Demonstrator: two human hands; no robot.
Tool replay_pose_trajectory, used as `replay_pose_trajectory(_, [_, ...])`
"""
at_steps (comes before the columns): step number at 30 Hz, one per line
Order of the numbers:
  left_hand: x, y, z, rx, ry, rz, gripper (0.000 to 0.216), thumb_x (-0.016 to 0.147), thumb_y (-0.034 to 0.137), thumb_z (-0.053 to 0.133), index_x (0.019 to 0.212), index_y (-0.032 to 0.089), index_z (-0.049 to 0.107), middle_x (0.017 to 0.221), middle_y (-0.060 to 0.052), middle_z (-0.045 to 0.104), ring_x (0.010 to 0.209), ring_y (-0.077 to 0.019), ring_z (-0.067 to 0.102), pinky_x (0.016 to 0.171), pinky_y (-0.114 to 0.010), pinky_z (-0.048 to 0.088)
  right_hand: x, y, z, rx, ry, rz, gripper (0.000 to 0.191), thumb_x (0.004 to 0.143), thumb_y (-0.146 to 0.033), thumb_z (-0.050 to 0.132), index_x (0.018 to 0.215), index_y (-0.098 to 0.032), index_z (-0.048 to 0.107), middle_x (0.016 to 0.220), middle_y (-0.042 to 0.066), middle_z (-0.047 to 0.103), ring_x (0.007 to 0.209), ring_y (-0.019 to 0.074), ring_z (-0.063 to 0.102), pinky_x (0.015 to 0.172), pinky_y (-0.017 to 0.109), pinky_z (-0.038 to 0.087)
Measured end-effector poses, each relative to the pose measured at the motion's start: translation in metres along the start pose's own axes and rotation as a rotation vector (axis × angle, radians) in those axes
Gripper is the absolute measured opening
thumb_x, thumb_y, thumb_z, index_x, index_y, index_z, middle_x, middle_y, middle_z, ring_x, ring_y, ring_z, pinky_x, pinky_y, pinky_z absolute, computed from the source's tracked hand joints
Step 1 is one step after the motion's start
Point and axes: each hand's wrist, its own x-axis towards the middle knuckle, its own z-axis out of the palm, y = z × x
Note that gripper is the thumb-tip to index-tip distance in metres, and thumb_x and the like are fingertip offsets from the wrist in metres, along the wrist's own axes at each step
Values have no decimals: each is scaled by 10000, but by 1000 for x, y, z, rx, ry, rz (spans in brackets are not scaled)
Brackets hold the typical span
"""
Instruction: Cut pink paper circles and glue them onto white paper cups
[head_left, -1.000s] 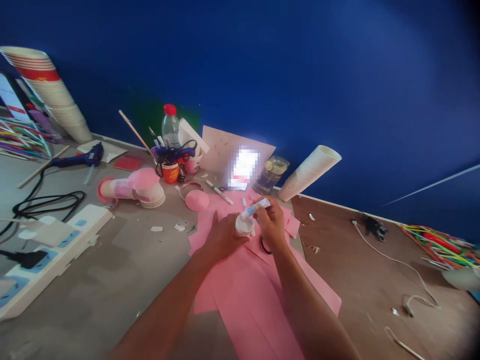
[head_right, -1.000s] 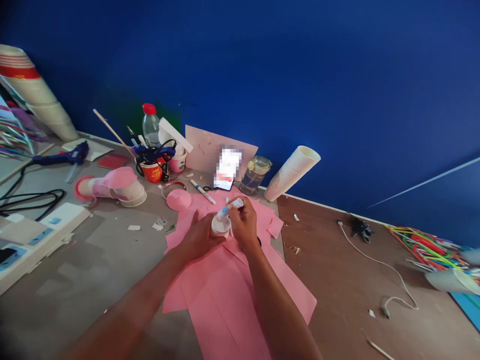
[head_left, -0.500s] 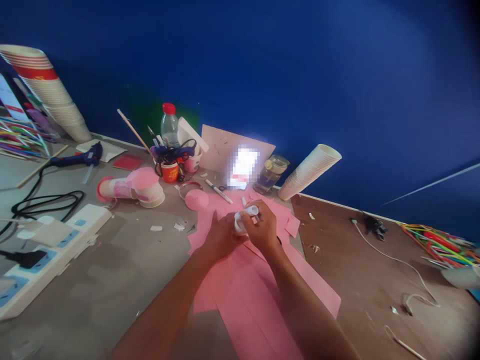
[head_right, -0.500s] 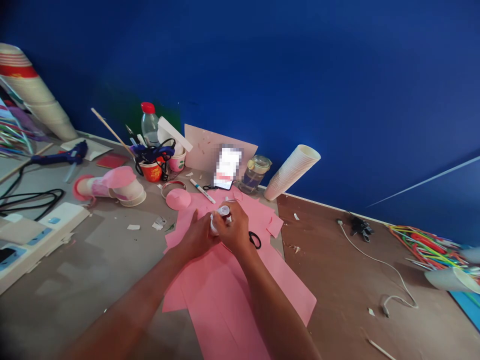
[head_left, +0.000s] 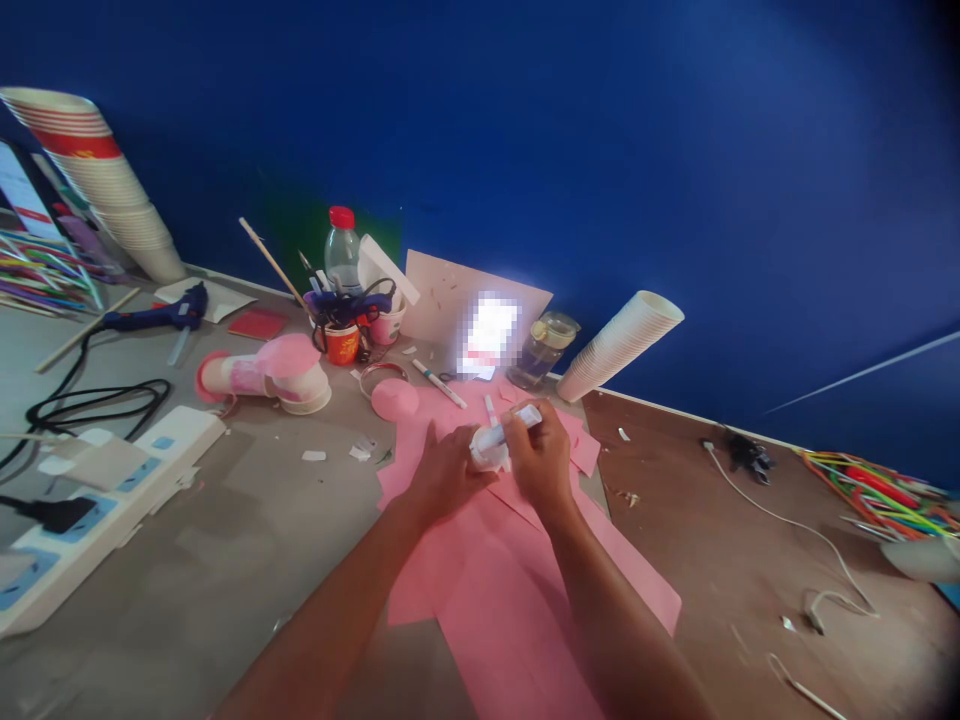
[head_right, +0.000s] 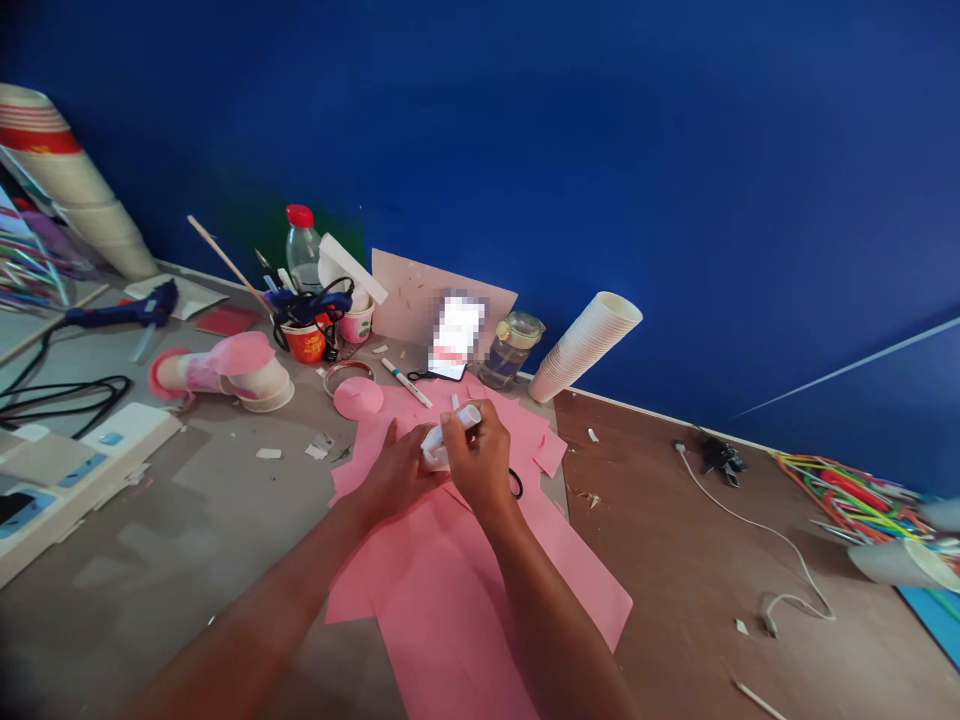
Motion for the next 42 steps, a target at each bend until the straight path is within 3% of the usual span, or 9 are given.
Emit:
replay_pose_trajectory(6, [1, 2, 1, -2, 5, -32, 422, 763, 370, 572, 1150, 252, 452, 1110, -39, 613, 1037, -246, 556, 1074, -560, 82, 4, 8, 3, -92, -42, -55, 189, 830, -365, 496, 842, -180, 532, 759, 17, 594, 613, 135, 524, 584, 256, 426])
replay_pose_trajectory(10, [2, 3, 1, 1, -5, -36, 397, 766, 353, 568, 1137, 260, 463, 1088, -29, 623, 1029, -240, 564, 1075, -566, 79, 1, 6, 5, -54, -56, -56, 175, 830, -361, 510, 823, -187, 528, 737, 5, 584, 605, 128, 519, 573, 246, 420])
replay_pose_trajectory(18, [1, 3, -2, -39, 16, -8, 500, 721, 372, 639, 1169, 274, 442, 1115, -31, 601, 1039, -256, 555, 1063, -581, 89, 5, 0, -3, 265, -92, 32, 169, 836, -355, 518, 789, -193, 531, 662, -29, 534, 545, 104, 504, 540, 236, 424])
replay_pose_trajectory(24, [4, -2, -1, 43, 164, 30, 530, 695, 501, 640, 1102, 212, 464, 994, -69, 589, 969, -276, 541, 986, -540, 273, 9, 4, -6, 466, -173, 64, 173, 790, -315, 617, 922, -214, 569, 839, -2, 627, 681, 138, 634, 661, 276, 489])
replay_pose_trajectory(28, [4, -6, 2, 46, 247, 68, 503, 701, 516, 629, 1067, 211, 467, 973, -66, 575, 948, -268, 537, 972, -519, 298, 9, 3, -7, 480, -161, 54, 120, 820, -300, 586, 899, -212, 565, 841, 3, 633, 662, 128, 620, 669, 279, 494])
replay_pose_trajectory(33, [4, -1, 1, -15, 218, 25, 456, 729, 350, 627, 1123, 222, 438, 1057, -53, 578, 1038, -257, 530, 1062, -548, 156, 9, -2, -8, 488, -157, 62, 93, 830, -293, 548, 866, -209, 532, 848, 1, 624, 558, 95, 557, 583, 260, 478])
replay_pose_trajectory(38, [4, 2, -2, 1, 226, -25, 502, 672, 368, 662, 1087, 193, 440, 1010, -65, 576, 974, -266, 524, 978, -504, 299, 10, -1, -8, 395, -187, 156, 142, 808, -333, 547, 839, -195, 538, 598, -56, 511, 461, 79, 451, 457, 211, 374])
replay_pose_trajectory(42, [3, 1, 1, 43, 213, -20, 525, 695, 332, 595, 1158, 190, 391, 1085, -88, 542, 1058, -289, 468, 985, -505, 289, 10, 1, -8, 291, -232, 168, 184, 782, -364, 563, 833, -187, 553, 596, -48, 499, 484, 88, 438, 455, 209, 356])
